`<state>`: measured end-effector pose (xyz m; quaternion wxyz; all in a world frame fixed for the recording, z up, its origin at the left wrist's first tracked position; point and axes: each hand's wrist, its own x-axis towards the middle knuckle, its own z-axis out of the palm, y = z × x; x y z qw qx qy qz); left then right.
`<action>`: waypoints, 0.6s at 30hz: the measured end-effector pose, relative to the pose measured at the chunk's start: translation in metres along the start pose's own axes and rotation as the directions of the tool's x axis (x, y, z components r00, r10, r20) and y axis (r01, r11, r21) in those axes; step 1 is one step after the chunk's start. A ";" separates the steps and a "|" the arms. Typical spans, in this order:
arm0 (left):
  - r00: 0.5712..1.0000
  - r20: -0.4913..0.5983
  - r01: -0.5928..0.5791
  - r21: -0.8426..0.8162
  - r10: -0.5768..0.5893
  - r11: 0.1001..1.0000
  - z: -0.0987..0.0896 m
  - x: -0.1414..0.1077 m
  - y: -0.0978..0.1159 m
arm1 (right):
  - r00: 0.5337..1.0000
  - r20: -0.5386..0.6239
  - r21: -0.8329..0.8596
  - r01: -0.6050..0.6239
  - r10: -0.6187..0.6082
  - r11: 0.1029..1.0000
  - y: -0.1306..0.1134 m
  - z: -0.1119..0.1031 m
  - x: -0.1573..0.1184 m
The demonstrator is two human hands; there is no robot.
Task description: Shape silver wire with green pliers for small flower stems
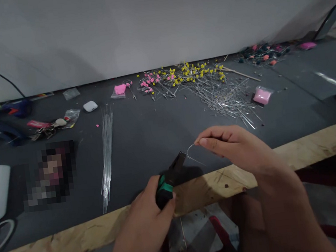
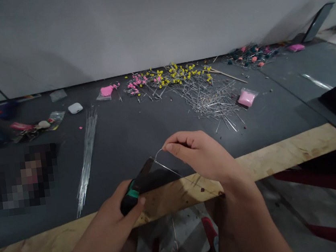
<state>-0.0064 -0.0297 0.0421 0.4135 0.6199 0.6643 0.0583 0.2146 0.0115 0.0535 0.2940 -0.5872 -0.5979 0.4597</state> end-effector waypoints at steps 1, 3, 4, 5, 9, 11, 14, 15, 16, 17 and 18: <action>1.000 0.026 0.016 0.005 -0.016 1.000 0.000 0.001 0.000 | 1.000 -0.006 -0.031 0.004 -0.004 1.000 -0.003 0.000 -0.003; 0.997 0.061 0.050 0.014 -0.050 0.999 0.001 0.002 0.002 | 1.000 -0.017 -0.086 0.011 -0.012 0.996 -0.008 0.000 -0.008; 0.997 0.055 0.062 0.019 -0.063 0.998 0.001 0.003 0.002 | 1.000 -0.021 -0.108 0.009 -0.011 0.994 -0.011 0.001 -0.010; 0.997 0.042 0.071 0.024 -0.072 0.997 0.002 0.003 0.003 | 1.000 -0.020 -0.126 0.007 -0.010 0.992 -0.013 0.002 -0.012; 0.994 -0.033 0.108 0.045 -0.106 0.993 0.003 0.006 0.004 | 0.999 -0.034 -0.135 0.012 -0.017 0.991 -0.016 0.011 -0.016; 0.992 -0.052 0.115 0.034 -0.113 0.993 0.003 0.008 0.003 | 0.999 -0.041 -0.105 0.015 -0.020 0.994 -0.017 0.018 -0.017; 0.993 -0.063 0.104 0.000 -0.104 0.995 0.001 0.010 0.000 | 1.000 -0.026 -0.034 -0.002 0.001 0.999 -0.018 0.033 -0.018; 0.992 -0.066 0.105 -0.010 -0.106 0.994 0.001 0.010 -0.001 | 1.000 -0.016 -0.007 -0.016 0.016 1.000 -0.019 0.039 -0.019; 0.991 -0.069 0.109 -0.017 -0.110 0.994 0.000 0.011 -0.001 | 1.000 -0.007 0.018 -0.030 0.030 0.999 -0.019 0.044 -0.019; 0.990 -0.073 0.117 -0.021 -0.118 0.993 -0.001 0.011 -0.001 | 0.999 0.003 0.040 -0.043 0.043 0.998 -0.019 0.050 -0.020; 0.989 -0.070 0.128 -0.025 -0.129 0.992 -0.002 0.010 0.000 | 0.998 0.015 0.062 -0.055 0.054 0.997 -0.018 0.055 -0.020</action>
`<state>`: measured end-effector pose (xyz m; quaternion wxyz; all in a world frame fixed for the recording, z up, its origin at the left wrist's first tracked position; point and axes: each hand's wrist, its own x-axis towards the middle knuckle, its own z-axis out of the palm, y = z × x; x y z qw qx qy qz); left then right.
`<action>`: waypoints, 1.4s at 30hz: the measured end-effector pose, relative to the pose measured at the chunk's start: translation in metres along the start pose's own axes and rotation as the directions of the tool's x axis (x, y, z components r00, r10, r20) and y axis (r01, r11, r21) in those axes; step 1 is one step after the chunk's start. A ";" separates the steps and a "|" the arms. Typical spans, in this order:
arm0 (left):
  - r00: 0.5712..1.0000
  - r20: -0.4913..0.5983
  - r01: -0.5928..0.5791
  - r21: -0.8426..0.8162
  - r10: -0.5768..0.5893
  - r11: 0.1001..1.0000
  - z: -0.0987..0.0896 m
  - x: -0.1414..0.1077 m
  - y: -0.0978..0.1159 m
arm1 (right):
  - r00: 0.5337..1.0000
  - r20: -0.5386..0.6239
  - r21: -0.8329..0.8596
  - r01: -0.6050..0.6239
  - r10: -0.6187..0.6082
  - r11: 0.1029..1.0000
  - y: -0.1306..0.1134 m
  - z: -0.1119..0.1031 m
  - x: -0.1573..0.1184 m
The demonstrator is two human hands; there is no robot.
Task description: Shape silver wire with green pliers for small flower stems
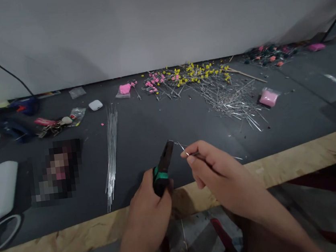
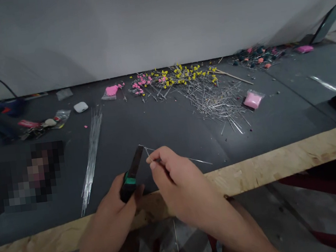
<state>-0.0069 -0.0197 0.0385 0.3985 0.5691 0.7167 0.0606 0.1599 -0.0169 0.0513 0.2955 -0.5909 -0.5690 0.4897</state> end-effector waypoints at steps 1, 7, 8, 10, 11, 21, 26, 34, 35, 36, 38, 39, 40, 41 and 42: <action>1.000 0.002 0.014 -0.007 -0.014 1.000 -0.001 -0.001 0.001 | 1.000 0.011 0.026 -0.007 0.007 1.000 0.001 0.005 0.000; 1.000 -0.017 -0.015 -0.156 0.012 0.988 -0.004 -0.001 -0.002 | 0.998 0.062 0.235 -0.017 0.002 0.972 0.016 0.025 0.011; 1.000 -0.008 -0.022 -0.164 0.021 0.986 -0.005 0.000 -0.003 | 0.999 0.054 0.254 -0.014 0.001 0.967 0.018 0.026 0.013; 1.000 0.018 -0.016 -0.164 0.019 0.986 -0.006 0.001 -0.006 | 0.999 0.043 0.279 -0.015 0.003 0.960 0.022 0.027 0.017; 0.999 0.036 -0.010 -0.163 0.016 0.987 -0.006 0.001 -0.006 | 0.999 0.046 0.287 -0.014 0.001 0.958 0.023 0.027 0.018; 0.994 0.089 -0.043 -0.266 0.069 0.963 -0.008 -0.001 -0.007 | 0.996 0.054 0.279 0.052 -0.069 0.959 0.035 0.028 0.034; 0.986 0.134 -0.052 -0.341 0.103 0.939 -0.011 -0.003 -0.005 | 0.990 0.112 0.228 0.062 -0.090 0.972 0.033 0.025 0.038; 0.998 0.054 -0.007 -0.356 0.028 0.934 -0.004 -0.007 -0.002 | 0.985 0.082 0.122 0.138 -0.149 0.983 0.028 0.021 0.034; 0.999 0.047 -0.010 -0.354 0.028 0.935 -0.003 -0.007 -0.001 | 0.985 0.060 0.107 0.152 -0.159 0.983 0.028 0.020 0.034; 0.999 0.036 -0.010 -0.352 0.025 0.936 -0.003 -0.008 0.000 | 0.985 0.036 0.102 0.162 -0.166 0.981 0.028 0.020 0.033; 1.000 0.009 -0.007 -0.354 0.010 0.935 -0.002 -0.009 0.002 | 0.986 0.001 0.122 0.168 -0.170 0.978 0.027 0.020 0.032; 1.000 -0.006 -0.008 -0.359 0.006 0.933 -0.001 -0.009 0.003 | 0.985 -0.013 0.143 0.173 -0.173 0.975 0.027 0.020 0.032; 1.000 -0.019 -0.013 -0.362 0.007 0.932 0.000 -0.009 0.004 | 0.984 -0.023 0.171 0.180 -0.179 0.969 0.025 0.020 0.032; 1.000 -0.029 -0.020 -0.359 0.011 0.933 0.001 -0.009 0.004 | 0.983 -0.029 0.209 0.186 -0.184 0.960 0.024 0.020 0.032; 0.999 -0.036 -0.027 -0.346 0.016 0.938 0.003 -0.009 0.005 | 0.983 -0.037 0.260 0.183 -0.180 0.948 0.023 0.019 0.031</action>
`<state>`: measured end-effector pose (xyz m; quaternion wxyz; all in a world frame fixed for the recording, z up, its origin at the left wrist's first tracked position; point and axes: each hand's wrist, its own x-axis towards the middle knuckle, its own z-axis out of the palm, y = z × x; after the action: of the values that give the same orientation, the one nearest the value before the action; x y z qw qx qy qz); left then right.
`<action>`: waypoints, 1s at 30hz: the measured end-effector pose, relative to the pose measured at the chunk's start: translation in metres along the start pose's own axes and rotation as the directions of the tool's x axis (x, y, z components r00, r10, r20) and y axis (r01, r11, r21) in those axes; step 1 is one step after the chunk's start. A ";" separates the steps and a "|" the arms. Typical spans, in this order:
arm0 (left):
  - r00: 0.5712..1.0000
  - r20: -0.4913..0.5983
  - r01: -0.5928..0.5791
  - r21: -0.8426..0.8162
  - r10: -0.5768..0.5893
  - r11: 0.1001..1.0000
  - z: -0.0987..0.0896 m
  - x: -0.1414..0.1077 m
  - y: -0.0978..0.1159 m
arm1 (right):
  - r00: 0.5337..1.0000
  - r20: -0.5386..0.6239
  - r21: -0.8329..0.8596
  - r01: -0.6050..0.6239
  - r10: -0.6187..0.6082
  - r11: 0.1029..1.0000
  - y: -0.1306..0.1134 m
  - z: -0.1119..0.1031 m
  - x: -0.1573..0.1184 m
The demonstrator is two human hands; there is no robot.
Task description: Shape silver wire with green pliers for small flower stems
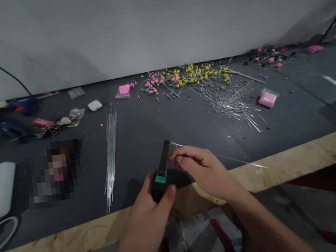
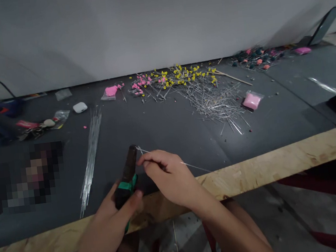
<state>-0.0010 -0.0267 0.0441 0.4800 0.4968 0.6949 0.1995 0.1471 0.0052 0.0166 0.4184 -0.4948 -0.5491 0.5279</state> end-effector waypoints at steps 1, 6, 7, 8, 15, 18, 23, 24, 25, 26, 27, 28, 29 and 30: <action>1.000 -0.003 -0.008 0.019 0.008 1.000 0.002 0.000 0.000 | 1.000 -0.008 0.067 -0.011 0.011 0.998 -0.001 0.000 0.000; 0.999 -0.011 -0.041 0.008 0.041 0.999 0.009 0.000 0.000 | 0.998 0.005 0.406 -0.066 0.070 0.911 -0.004 -0.001 0.001; 0.999 -0.011 -0.042 -0.014 0.042 0.999 0.010 0.000 0.000 | 0.997 0.021 0.445 -0.073 0.071 0.892 -0.003 0.000 0.001; 0.999 -0.010 -0.040 -0.030 0.040 0.999 0.011 0.000 0.000 | 0.996 0.036 0.475 -0.085 0.077 0.876 -0.003 0.000 0.001; 1.000 -0.021 -0.019 0.029 0.020 0.999 0.013 0.000 0.003 | 0.992 0.051 0.467 -0.124 0.114 0.875 -0.001 -0.002 0.003; 0.999 -0.032 -0.020 0.056 0.022 0.998 0.012 0.000 0.004 | 0.993 0.050 0.352 -0.120 0.110 0.928 -0.002 -0.006 0.004; 0.999 -0.045 -0.015 0.063 0.018 0.998 0.011 0.000 0.004 | 0.991 0.062 0.218 -0.131 0.120 0.967 -0.002 -0.011 0.010; 0.999 -0.045 -0.022 0.058 0.024 0.998 0.011 0.000 0.004 | 0.991 0.068 0.214 -0.130 0.118 0.968 -0.002 -0.011 0.011; 0.999 -0.042 -0.027 0.055 0.029 0.998 0.011 0.000 0.004 | 0.990 0.073 0.215 -0.132 0.119 0.968 -0.002 -0.011 0.012; 0.999 -0.039 -0.031 0.053 0.034 0.998 0.010 0.000 0.004 | 0.989 0.078 0.216 -0.136 0.122 0.967 -0.001 -0.011 0.012; 0.999 -0.033 -0.033 0.054 0.035 0.998 0.009 0.000 0.003 | 0.989 0.081 0.213 -0.139 0.125 0.967 -0.001 -0.011 0.013; 0.999 -0.026 -0.032 0.058 0.034 0.998 0.008 0.001 0.003 | 0.989 0.078 0.209 -0.137 0.123 0.968 -0.001 -0.012 0.013; 0.999 -0.016 -0.028 0.064 0.029 0.998 0.007 0.001 0.002 | 0.990 0.074 0.203 -0.135 0.122 0.970 -0.001 -0.014 0.013; 1.000 -0.005 -0.021 0.066 0.021 0.998 0.006 0.000 0.002 | 0.990 0.073 0.195 -0.130 0.118 0.972 -0.001 -0.016 0.014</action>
<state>0.0049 -0.0266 0.0427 0.4592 0.5191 0.6973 0.1831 0.1608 0.0214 0.0181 0.4151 -0.4674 -0.4738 0.6202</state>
